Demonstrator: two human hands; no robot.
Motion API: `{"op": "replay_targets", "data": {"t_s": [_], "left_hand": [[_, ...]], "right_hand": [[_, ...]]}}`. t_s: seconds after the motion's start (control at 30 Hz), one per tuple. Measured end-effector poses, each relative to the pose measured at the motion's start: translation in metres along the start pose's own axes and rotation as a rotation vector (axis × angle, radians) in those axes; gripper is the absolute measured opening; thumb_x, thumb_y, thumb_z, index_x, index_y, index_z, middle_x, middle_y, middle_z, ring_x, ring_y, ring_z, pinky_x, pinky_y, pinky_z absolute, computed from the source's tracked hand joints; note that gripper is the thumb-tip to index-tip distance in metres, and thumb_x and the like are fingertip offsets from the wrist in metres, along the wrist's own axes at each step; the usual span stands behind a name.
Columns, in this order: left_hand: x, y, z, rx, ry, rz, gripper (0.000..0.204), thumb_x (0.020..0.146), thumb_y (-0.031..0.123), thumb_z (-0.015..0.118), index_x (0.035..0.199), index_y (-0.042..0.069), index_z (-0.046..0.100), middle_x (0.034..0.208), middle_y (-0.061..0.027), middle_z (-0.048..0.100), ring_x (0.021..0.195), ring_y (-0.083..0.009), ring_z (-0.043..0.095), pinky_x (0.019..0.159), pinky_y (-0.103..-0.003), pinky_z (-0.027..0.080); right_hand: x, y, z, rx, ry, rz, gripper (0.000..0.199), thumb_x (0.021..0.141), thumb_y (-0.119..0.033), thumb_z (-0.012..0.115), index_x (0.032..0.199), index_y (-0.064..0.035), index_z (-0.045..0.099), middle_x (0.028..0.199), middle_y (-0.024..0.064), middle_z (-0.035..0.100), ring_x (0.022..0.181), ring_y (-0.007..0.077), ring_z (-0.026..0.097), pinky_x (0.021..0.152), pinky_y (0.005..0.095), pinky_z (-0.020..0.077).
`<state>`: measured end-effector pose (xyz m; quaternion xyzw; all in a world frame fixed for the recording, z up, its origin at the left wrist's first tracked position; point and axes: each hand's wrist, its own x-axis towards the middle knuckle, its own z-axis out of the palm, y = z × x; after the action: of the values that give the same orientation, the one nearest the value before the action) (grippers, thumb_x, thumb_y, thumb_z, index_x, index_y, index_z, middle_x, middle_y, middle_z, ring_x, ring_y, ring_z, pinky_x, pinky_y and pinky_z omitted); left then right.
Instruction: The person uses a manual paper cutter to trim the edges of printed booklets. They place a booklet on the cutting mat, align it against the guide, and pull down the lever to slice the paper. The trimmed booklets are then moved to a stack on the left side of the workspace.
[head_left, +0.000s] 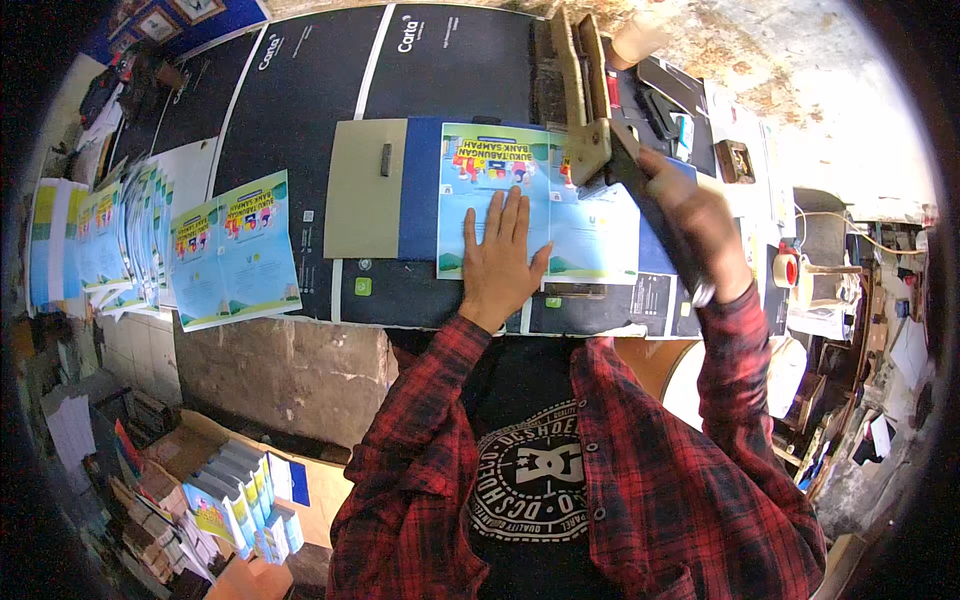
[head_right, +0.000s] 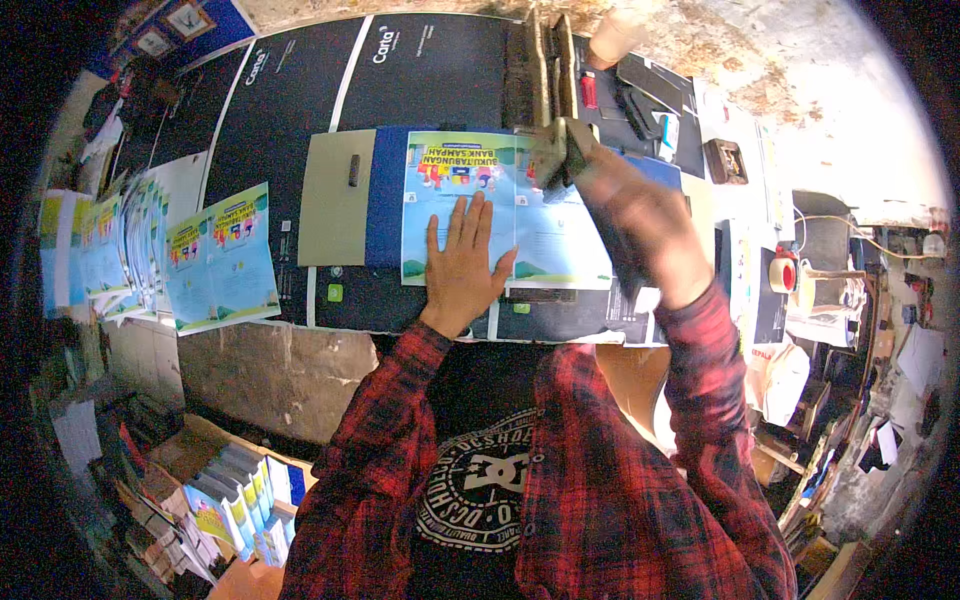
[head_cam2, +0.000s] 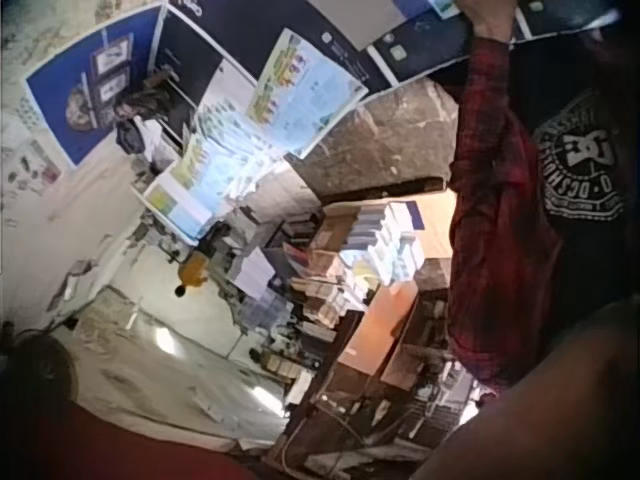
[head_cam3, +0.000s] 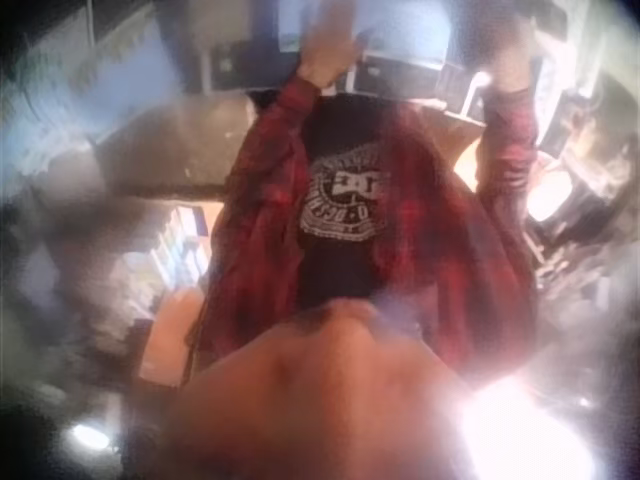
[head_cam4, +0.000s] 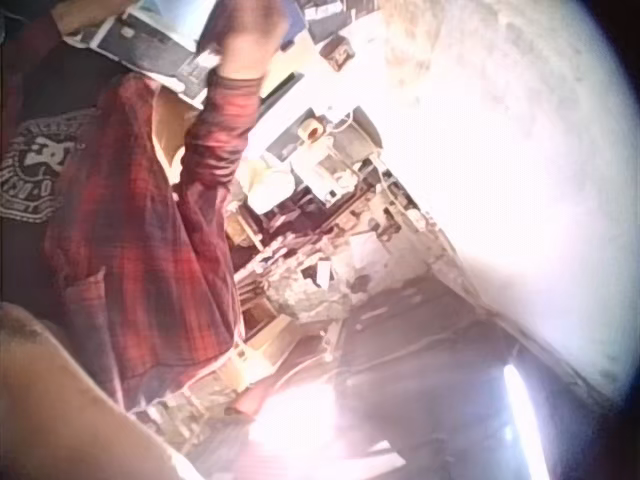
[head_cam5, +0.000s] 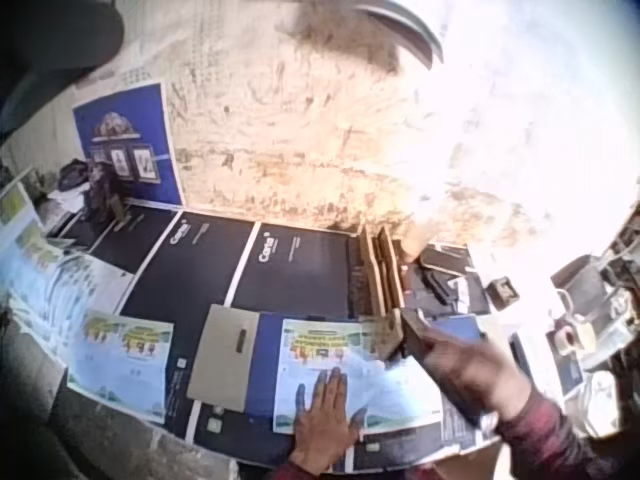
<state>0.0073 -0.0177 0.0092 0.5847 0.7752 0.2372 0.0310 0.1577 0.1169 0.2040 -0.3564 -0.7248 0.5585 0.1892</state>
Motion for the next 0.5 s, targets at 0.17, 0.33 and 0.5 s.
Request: {"op": "replay_targets", "data": {"t_s": [0.17, 0.33, 0.5], "left_hand": [[0.001, 0.0, 0.004, -0.011, -0.009, 0.004, 0.073, 0.095, 0.049, 0.049, 0.15, 0.001, 0.036, 0.16, -0.0122, 0.031, 0.148, -0.0282, 0.027, 0.118, -0.056, 0.015], [-0.001, -0.001, 0.001, -0.017, -0.015, 0.026, 0.072, 0.095, 0.05, 0.05, 0.147, 0.001, 0.041, 0.158, -0.0125, 0.033, 0.146, -0.0284, 0.029, 0.117, -0.057, 0.018], [-0.008, -0.02, -0.008, -0.009, 0.044, -0.011, 0.069, 0.095, 0.049, 0.051, 0.144, 0.002, 0.045, 0.157, -0.0104, 0.036, 0.146, -0.0271, 0.03, 0.117, -0.055, 0.018]], "right_hand": [[0.016, 0.137, -0.061, -0.022, 0.397, 0.103, 0.05, 0.101, -0.039, 0.052, 0.138, -0.0058, 0.054, 0.133, 0.0097, 0.06, 0.114, 0.0205, 0.059, 0.094, 0.0312, 0.0454], [0.003, 0.237, -0.031, -0.115, 0.51, 0.062, 0.059, 0.092, -0.038, 0.066, 0.134, 0.0024, 0.056, 0.115, 0.0118, 0.067, 0.106, 0.0179, 0.061, 0.091, 0.0307, 0.0466], [0.013, 0.207, 0.005, -0.131, 0.459, 0.18, 0.067, 0.093, -0.035, 0.065, 0.142, 0.0044, 0.043, 0.125, 0.016, 0.061, 0.113, 0.0206, 0.057, 0.095, 0.0335, 0.0439]]}}
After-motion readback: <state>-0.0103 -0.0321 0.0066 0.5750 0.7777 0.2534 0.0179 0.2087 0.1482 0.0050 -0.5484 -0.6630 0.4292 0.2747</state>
